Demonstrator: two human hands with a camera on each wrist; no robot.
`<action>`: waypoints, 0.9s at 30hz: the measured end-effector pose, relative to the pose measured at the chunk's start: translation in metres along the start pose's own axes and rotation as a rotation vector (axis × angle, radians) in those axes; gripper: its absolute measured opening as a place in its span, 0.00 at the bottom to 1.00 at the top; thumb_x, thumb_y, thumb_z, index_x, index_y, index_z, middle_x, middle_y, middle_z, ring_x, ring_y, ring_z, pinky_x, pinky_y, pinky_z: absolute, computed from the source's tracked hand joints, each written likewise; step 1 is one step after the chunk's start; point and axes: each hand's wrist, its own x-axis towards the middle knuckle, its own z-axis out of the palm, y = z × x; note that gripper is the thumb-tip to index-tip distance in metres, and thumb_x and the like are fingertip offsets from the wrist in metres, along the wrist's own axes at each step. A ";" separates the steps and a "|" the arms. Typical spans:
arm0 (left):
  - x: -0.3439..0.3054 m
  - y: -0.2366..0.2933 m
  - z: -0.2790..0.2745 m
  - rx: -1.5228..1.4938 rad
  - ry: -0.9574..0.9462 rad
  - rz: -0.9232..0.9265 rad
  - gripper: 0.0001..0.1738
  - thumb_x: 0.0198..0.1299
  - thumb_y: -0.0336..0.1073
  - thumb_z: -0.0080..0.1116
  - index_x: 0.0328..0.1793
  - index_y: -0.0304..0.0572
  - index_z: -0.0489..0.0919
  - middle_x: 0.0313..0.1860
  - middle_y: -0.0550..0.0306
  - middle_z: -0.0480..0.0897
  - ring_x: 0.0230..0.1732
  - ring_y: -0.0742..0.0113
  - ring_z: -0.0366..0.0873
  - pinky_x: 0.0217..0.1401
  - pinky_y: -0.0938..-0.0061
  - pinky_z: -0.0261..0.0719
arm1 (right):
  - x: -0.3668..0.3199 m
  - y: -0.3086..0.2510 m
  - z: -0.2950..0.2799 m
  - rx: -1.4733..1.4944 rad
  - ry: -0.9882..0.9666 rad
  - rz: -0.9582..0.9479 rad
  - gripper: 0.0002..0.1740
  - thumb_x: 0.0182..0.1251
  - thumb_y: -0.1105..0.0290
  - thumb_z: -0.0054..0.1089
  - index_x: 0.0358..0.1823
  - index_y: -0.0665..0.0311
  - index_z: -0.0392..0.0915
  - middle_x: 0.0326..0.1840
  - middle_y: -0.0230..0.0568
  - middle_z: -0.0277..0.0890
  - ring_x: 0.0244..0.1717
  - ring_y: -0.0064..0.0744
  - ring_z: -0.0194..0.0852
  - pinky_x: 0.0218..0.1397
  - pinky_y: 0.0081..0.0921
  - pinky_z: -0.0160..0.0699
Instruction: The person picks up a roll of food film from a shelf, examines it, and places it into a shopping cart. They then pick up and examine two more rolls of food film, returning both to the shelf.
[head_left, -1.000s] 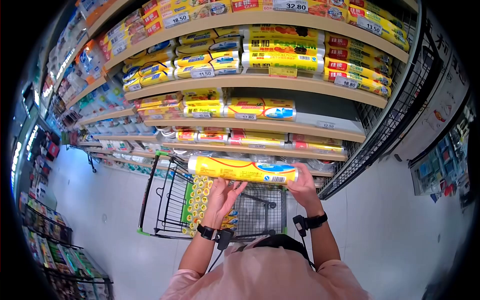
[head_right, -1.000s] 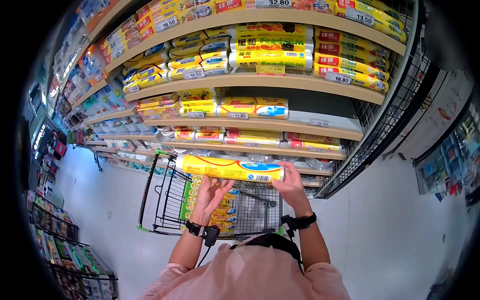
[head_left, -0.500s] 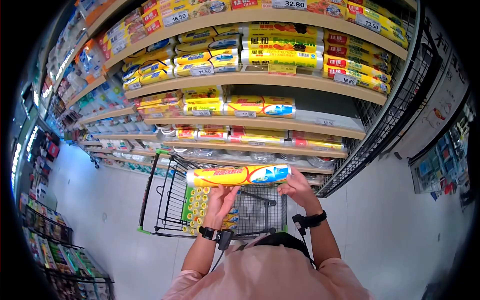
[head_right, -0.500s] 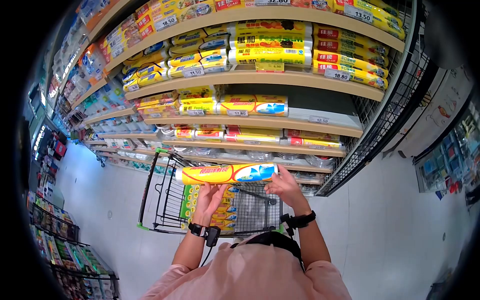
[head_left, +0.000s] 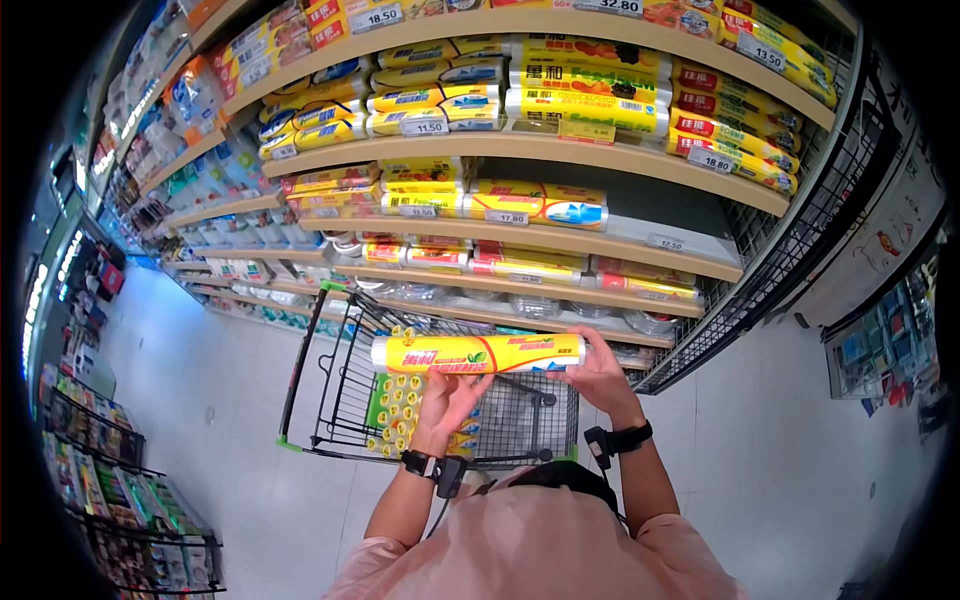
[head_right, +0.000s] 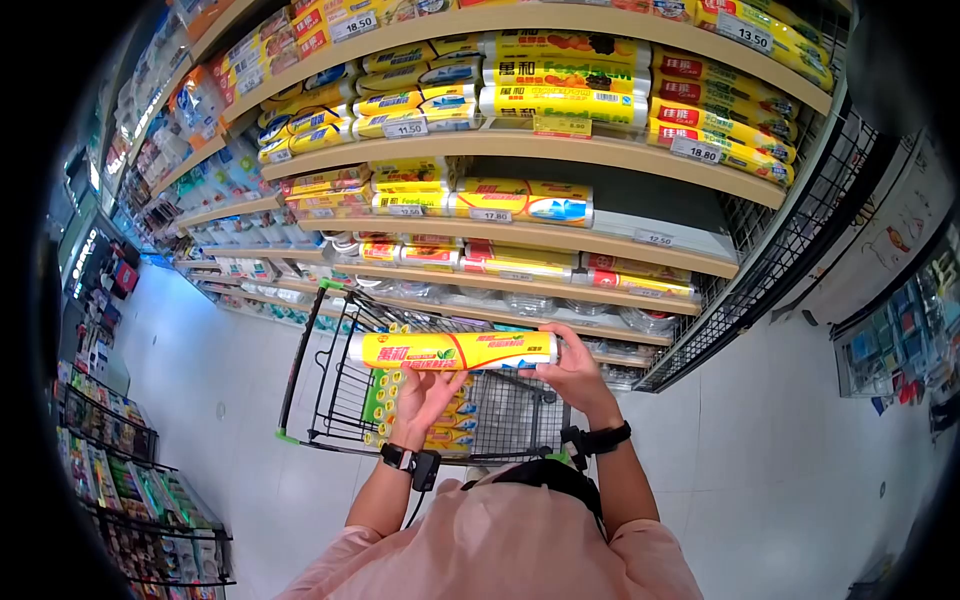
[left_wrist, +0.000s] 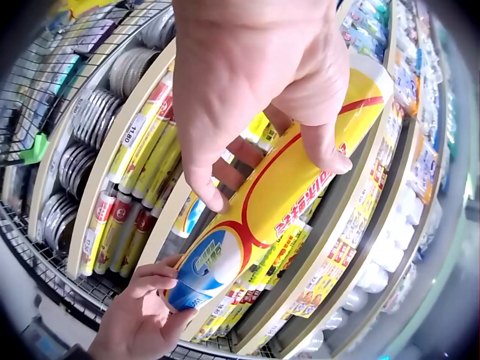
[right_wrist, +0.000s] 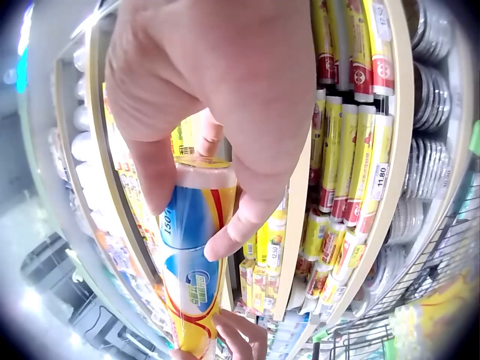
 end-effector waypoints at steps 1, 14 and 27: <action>0.000 0.000 -0.004 -0.001 0.006 0.009 0.37 0.54 0.53 0.69 0.68 0.47 0.74 0.69 0.55 0.74 0.74 0.53 0.65 0.80 0.46 0.57 | 0.000 -0.001 0.001 0.000 -0.006 0.006 0.32 0.65 0.81 0.57 0.70 0.64 0.57 0.63 0.52 0.68 0.61 0.44 0.74 0.63 0.44 0.80; 0.002 -0.008 -0.011 -0.049 0.058 0.036 0.37 0.52 0.45 0.73 0.66 0.40 0.74 0.70 0.53 0.72 0.75 0.54 0.63 0.83 0.53 0.53 | -0.005 0.013 -0.016 0.067 0.189 0.160 0.27 0.71 0.76 0.54 0.70 0.66 0.60 0.63 0.49 0.70 0.62 0.41 0.74 0.63 0.39 0.79; 0.016 -0.024 0.021 0.627 0.092 -0.026 0.32 0.53 0.17 0.67 0.66 0.33 0.72 0.61 0.52 0.80 0.59 0.65 0.79 0.64 0.69 0.77 | -0.014 0.060 -0.066 -0.912 0.207 0.145 0.34 0.51 0.69 0.80 0.60 0.61 0.74 0.59 0.40 0.77 0.53 0.33 0.78 0.51 0.28 0.81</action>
